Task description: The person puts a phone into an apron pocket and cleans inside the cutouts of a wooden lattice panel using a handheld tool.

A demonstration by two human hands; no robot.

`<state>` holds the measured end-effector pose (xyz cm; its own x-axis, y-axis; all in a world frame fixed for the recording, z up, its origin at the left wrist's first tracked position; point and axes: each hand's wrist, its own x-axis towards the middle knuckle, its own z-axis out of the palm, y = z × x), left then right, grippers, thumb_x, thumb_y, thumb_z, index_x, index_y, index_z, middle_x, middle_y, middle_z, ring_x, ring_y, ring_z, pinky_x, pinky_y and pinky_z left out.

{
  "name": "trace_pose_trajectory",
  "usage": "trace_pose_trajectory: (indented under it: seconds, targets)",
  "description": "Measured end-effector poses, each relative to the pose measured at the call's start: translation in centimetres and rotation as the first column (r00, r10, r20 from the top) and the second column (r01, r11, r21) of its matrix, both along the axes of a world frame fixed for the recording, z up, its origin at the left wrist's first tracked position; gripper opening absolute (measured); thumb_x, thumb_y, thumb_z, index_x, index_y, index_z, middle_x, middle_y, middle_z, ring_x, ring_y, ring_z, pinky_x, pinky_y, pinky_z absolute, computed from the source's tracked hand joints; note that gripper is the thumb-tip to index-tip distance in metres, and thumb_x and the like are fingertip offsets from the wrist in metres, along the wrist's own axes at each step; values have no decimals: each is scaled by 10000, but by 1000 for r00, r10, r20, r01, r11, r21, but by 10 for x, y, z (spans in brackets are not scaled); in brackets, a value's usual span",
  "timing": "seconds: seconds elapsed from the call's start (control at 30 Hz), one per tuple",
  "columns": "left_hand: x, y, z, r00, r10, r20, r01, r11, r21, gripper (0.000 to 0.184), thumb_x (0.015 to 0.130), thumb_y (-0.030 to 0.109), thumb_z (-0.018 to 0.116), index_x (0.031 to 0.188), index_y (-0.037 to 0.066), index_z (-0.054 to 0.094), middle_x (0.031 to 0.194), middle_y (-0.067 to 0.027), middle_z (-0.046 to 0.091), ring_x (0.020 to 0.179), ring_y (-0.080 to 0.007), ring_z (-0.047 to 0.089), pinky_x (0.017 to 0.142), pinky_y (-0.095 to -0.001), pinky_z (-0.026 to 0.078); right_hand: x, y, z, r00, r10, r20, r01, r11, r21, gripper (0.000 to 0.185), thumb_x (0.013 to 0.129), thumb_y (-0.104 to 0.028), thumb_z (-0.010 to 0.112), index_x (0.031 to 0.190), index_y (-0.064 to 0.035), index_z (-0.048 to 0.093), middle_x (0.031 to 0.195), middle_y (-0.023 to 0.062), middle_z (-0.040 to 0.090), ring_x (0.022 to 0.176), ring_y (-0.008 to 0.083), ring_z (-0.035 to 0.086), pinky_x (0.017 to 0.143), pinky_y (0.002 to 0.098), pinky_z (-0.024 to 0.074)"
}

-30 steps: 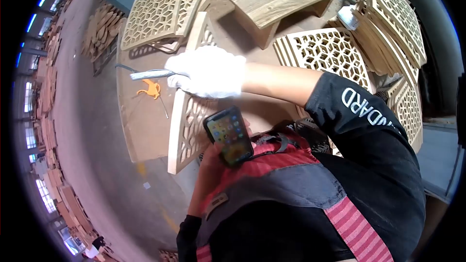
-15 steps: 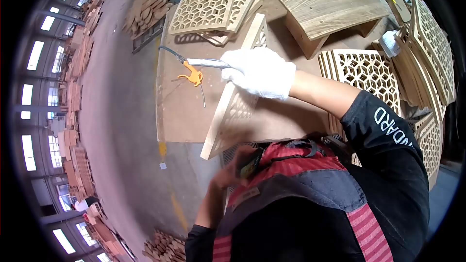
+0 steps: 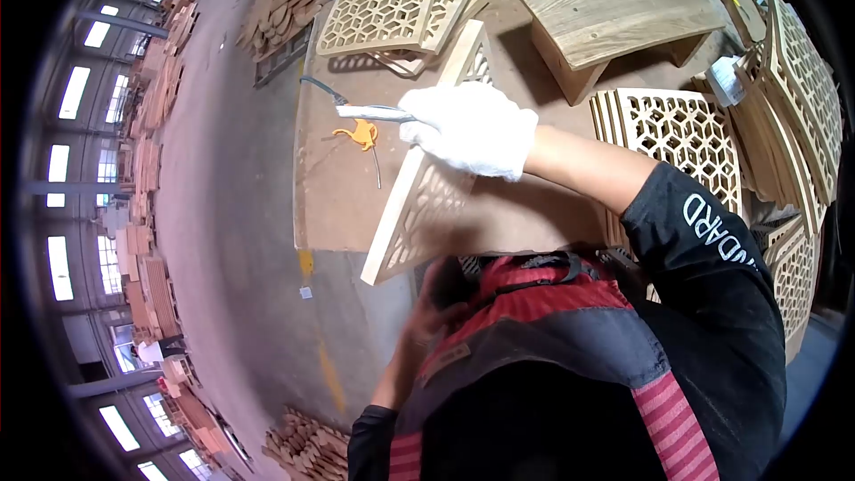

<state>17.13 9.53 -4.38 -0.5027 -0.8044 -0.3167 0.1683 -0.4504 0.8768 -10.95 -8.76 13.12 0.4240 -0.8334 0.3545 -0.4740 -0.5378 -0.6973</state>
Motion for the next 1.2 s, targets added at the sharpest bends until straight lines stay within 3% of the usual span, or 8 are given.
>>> trace_pose_trajectory:
  seconds: [0.17,0.53,0.63,0.73,0.83,0.93,1.13,1.2]
  targets:
    - [-4,0,-3,940,38,339,54,965,-259,891,758,18,780,1502,23,290,1493,-119,389,1399,-246,358,1152,-396,285,6,-6,-20,997,-20,74,33,984,-175,284,984,-343,487,954,-80,589,852,137,621,815,352,614,730,437,490]
    - [16,17,-12,907,-15,421,91,983,-162,797,767,-1,712,1471,11,340,1453,-119,420,1366,-243,389,1133,-361,308,-2,-6,-19,996,-6,87,9,1000,-28,247,954,-303,532,974,-70,609,879,143,637,807,360,627,722,432,519]
    - [7,9,-5,886,18,464,179,908,-378,800,744,-2,713,1459,13,355,1420,-104,441,1350,-246,401,1128,-361,309,2,-7,-24,996,-33,84,42,994,-104,228,966,-313,499,957,-128,631,849,91,647,784,314,643,692,429,515]
    - [-4,6,25,856,-93,508,206,964,-170,816,707,2,729,1442,26,376,1399,-99,451,1346,-248,405,1130,-364,305,2,-5,-19,993,-22,116,31,997,-71,276,954,-326,537,979,-65,623,884,144,640,796,358,628,714,425,525]
    - [1,7,47,952,-171,254,149,983,102,818,680,-32,718,1426,42,393,1387,-92,460,1346,-229,404,1133,-355,296,2,-2,-10,998,-39,39,41,998,-43,287,957,-334,536,981,-62,624,895,146,645,803,357,631,718,425,527]
    - [-1,10,33,955,-173,239,197,977,-80,806,668,-71,687,1414,49,406,1374,-86,472,1345,-209,405,1133,-341,293,5,-4,-11,999,-33,37,35,998,-48,294,957,-340,537,989,-62,629,913,147,651,809,355,634,723,423,528]
    - [-48,5,76,951,-71,302,41,994,102,716,721,-66,670,1387,54,436,1365,-87,480,1330,-191,414,1123,-329,308,10,-5,-21,994,-48,97,60,989,-132,222,965,-300,509,930,-109,617,812,88,636,745,290,640,673,412,504]
    - [-29,12,80,843,-255,473,235,967,104,681,741,-50,671,1375,56,448,1373,-91,478,1329,-191,413,1119,-328,316,3,-2,-15,997,0,74,6,997,-75,255,965,-314,514,971,-78,611,862,133,636,795,338,632,707,425,517]
